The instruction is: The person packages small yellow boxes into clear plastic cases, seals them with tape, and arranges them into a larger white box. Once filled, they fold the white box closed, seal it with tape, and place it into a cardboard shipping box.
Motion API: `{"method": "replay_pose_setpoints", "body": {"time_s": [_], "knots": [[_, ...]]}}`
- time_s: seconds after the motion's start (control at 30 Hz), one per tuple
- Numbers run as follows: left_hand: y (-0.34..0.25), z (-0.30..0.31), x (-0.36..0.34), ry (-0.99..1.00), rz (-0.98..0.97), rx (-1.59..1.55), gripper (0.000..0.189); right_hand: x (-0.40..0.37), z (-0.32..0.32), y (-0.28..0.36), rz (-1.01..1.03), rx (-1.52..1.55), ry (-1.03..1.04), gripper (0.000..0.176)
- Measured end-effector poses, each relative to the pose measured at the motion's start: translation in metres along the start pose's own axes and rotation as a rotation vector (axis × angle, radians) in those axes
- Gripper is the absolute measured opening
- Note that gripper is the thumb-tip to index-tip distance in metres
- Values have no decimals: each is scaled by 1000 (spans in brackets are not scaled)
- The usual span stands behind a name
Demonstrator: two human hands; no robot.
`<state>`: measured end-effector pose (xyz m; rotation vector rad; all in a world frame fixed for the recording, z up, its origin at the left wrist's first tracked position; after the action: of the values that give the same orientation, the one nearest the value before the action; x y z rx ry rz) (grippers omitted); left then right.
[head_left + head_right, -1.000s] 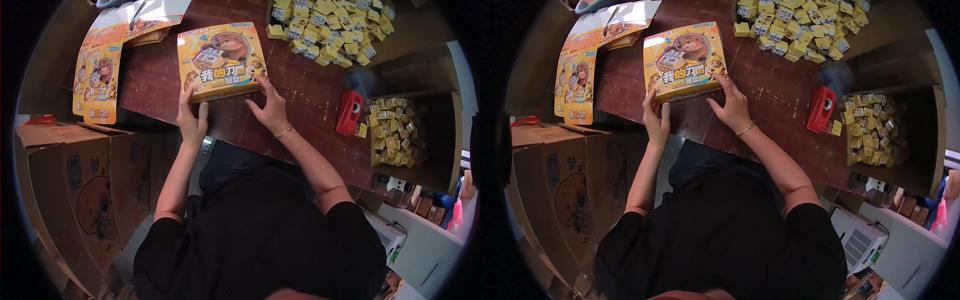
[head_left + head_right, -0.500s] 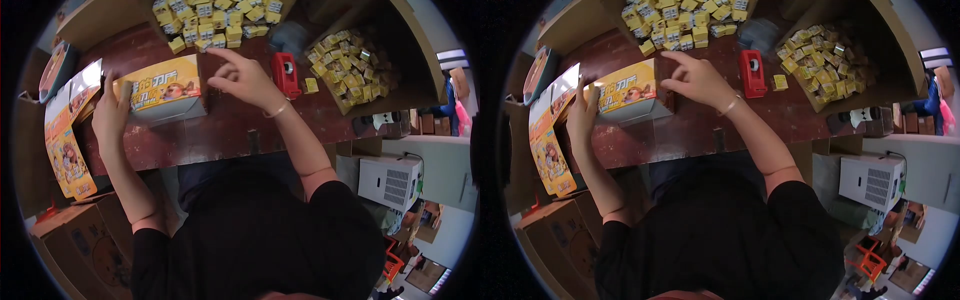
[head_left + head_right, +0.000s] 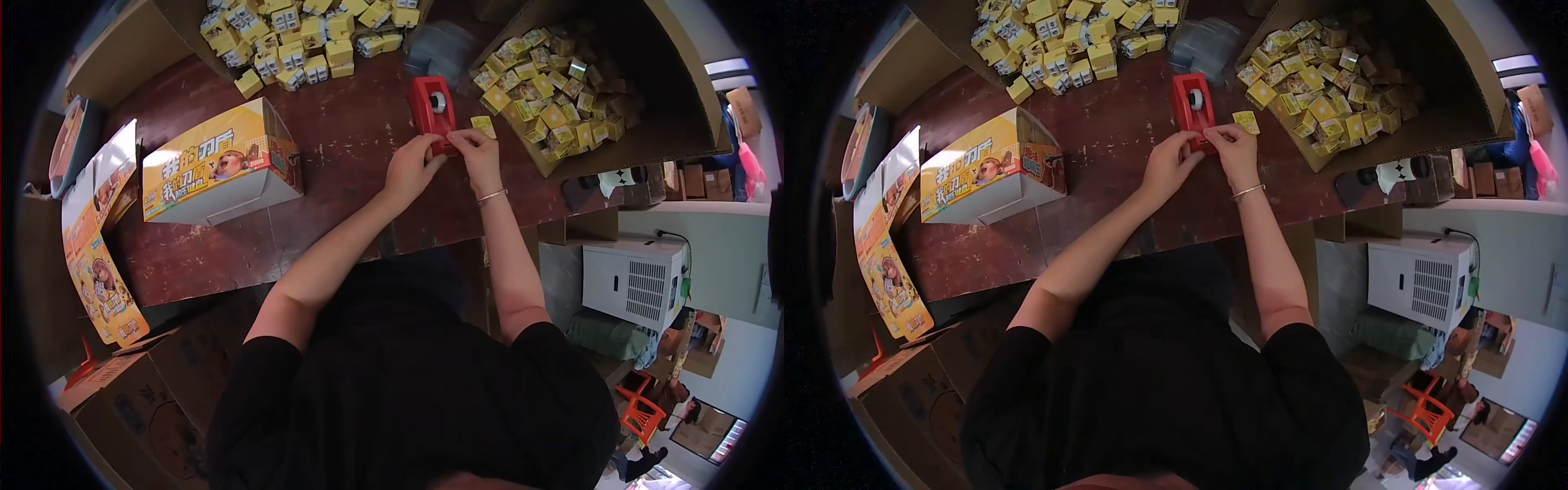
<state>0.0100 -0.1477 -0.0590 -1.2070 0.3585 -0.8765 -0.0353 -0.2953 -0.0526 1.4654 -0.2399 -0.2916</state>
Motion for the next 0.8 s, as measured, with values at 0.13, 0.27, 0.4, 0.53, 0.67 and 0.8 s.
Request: {"method": "replay_pose_setpoints", "body": {"time_s": [0.13, 0.27, 0.4, 0.53, 0.67, 0.8], "knots": [[9, -3, 6, -46, 2, 5, 31, -31, -8, 22, 104, -304, -143, 10], [9, -5, 5, -71, -11, -5, 29, -40, 4, -19, -20, -208, -183, 8], [-61, 32, -30, -8, 14, -27, 25, -48, 17, -4, -27, -459, -144, 7], [-144, 163, -102, -198, -145, 603, 37, -28, -19, 83, 1, -94, 178, 6], [-111, 298, -136, -442, 214, 1251, 36, 22, -90, 160, 308, -182, 725, 11], [-84, 310, -147, -231, 450, 960, 38, 55, -197, 226, 518, -494, 1215, 13]]}}
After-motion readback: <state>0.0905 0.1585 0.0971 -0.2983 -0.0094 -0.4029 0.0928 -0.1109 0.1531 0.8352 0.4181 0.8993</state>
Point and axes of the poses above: each hand's wrist, its own x-axis towards the middle knuckle, its own z-axis out of the back of the hand, y = z × x, the point moved 2 cm from there along x, towards the middle knuckle, and after that the axes turned 14 degrees about y, right-handed, at the moved point
